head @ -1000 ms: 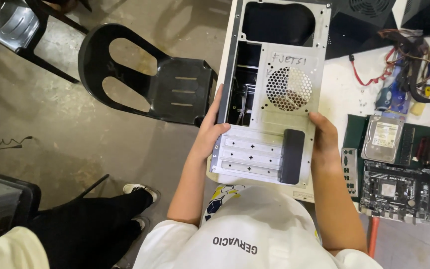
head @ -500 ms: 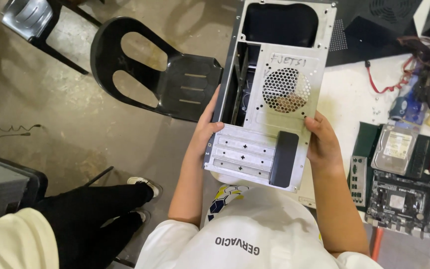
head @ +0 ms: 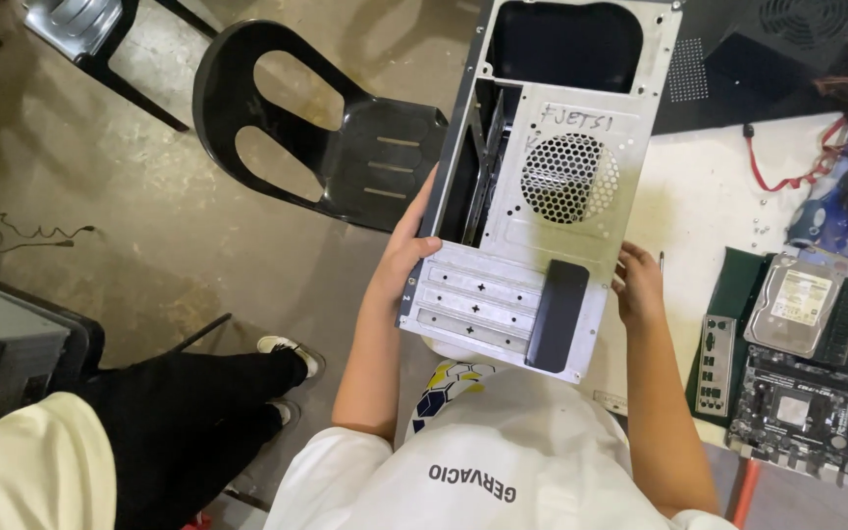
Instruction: The person cleans the exterior of a black computer case side panel with a brush, then places it on a table. They use a screwdriver to remove screws from the panel and set it aside. Finally, they pick up the main computer case and clean the interior with the brush.
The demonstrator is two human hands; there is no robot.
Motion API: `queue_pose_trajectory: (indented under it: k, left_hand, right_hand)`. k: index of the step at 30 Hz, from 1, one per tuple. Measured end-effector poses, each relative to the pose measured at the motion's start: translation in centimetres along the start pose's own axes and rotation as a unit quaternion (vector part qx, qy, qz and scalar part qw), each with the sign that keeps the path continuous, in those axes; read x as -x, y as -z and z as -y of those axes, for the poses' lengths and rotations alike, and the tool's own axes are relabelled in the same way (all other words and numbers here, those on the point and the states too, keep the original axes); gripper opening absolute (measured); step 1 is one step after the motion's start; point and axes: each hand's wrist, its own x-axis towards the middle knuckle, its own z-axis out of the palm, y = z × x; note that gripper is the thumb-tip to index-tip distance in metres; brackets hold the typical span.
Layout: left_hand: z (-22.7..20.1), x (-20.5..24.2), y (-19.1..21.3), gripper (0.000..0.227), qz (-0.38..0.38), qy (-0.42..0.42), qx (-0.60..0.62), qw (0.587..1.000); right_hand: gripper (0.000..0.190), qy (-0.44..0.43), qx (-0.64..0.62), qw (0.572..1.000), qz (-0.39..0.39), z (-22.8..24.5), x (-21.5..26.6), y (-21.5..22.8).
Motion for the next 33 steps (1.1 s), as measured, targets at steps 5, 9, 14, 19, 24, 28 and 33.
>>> queue_pose_trajectory:
  k: [5,9,14,19,24,28,33]
  left_hand:
    - [-0.5,0.1,-0.1,0.080,0.009,-0.004,-0.016,1.000]
    - [-0.6,0.1,0.6,0.080,0.017,-0.002,-0.030,0.999]
    - [-0.6,-0.3,1.6,0.081,0.047,-0.011,-0.026,0.998]
    - [1.1,0.0,6.8,0.080,0.049,-0.016,-0.050,0.997]
    - [-1.5,0.9,11.3,0.074,0.055,-0.013,-0.128,0.990]
    - [-6.3,1.5,12.6,0.066,0.066,0.010,-0.213,0.975]
    - [-5.0,3.4,18.3,0.060,0.040,0.030,-0.224,0.973]
  right_hand:
    - [0.053,-0.035,0.031,0.999,0.006,-3.7,0.4,-0.1]
    - [0.054,-0.045,0.024,0.998,0.026,-5.6,-0.6,-2.4]
    - [0.057,-0.064,0.012,0.996,0.067,-7.3,-2.4,-5.9]
    - [0.058,-0.073,0.006,0.993,0.094,-9.9,-2.5,-4.5]
    - [0.083,-0.070,0.118,0.984,0.111,-6.8,-0.6,-5.8]
    - [0.094,-0.024,0.106,0.987,0.117,-6.0,0.6,-6.8]
    - [0.105,-0.012,0.121,0.983,0.139,-3.1,2.6,-9.6]
